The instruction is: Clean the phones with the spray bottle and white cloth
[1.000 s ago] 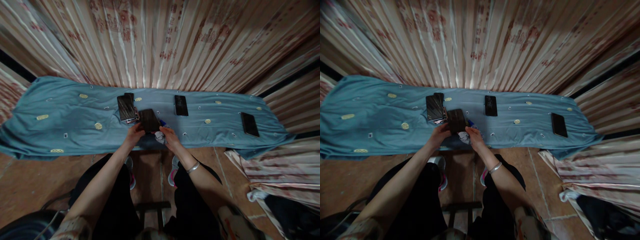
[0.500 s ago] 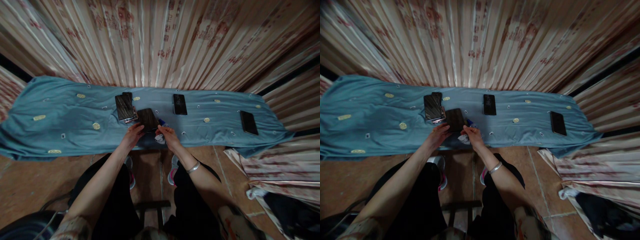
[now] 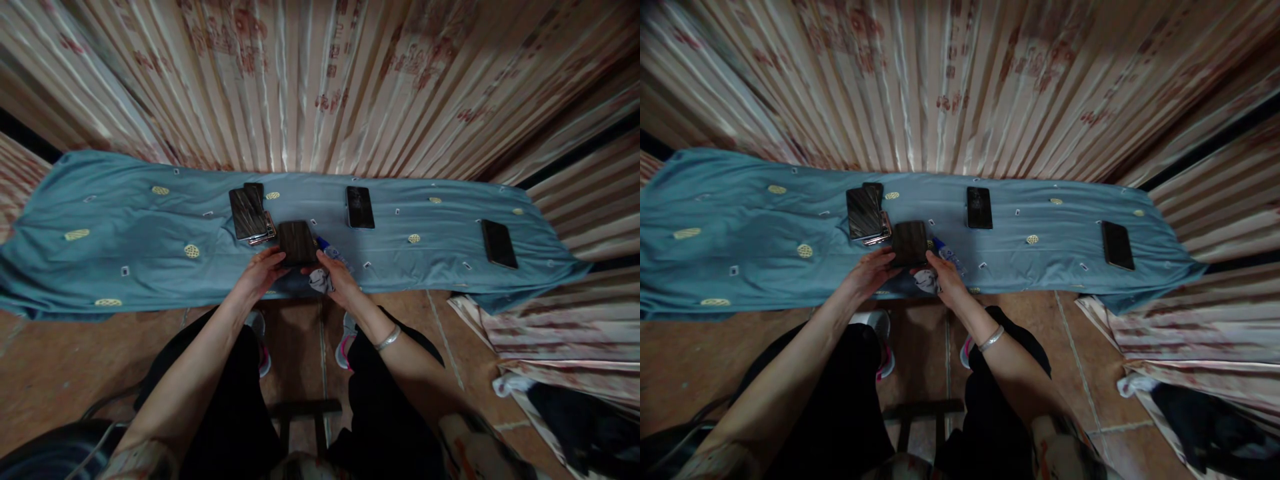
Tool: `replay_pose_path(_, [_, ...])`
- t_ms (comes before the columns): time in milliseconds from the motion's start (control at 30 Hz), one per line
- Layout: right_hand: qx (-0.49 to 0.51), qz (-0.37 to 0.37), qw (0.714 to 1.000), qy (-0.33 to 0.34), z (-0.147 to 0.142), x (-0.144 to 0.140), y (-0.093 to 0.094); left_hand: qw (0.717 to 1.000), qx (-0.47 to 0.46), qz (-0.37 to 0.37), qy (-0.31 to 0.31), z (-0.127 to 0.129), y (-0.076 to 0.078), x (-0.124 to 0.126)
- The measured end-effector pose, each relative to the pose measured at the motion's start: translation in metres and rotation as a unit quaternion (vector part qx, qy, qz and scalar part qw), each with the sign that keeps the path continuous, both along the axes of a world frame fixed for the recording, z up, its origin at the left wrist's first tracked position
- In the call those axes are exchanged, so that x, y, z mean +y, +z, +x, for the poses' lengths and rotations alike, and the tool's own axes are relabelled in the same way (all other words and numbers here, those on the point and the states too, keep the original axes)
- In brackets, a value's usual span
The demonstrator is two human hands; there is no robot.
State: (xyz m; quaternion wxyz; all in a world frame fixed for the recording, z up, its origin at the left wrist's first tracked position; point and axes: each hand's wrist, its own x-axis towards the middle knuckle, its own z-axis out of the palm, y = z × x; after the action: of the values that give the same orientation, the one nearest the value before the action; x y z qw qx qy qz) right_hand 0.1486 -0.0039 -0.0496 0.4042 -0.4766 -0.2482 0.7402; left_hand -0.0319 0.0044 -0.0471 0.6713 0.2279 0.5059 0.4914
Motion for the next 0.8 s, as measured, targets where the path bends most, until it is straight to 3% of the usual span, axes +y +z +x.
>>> replay_pose_path(200, [-0.027,0.048,0.998,0.003,0.000,-0.004,0.002,0.999,-0.036,-0.008,0.010,-0.001,0.004,-0.005])
replay_pose_path(467, [-0.112,0.180,0.977,0.036,0.010,-0.010,0.005,0.998,-0.029,0.054,-0.017,-0.004,0.007,-0.010])
replay_pose_path(800, [-0.167,0.222,0.959,0.053,0.015,-0.011,0.007,0.996,0.009,0.078,-0.036,-0.003,0.015,-0.016])
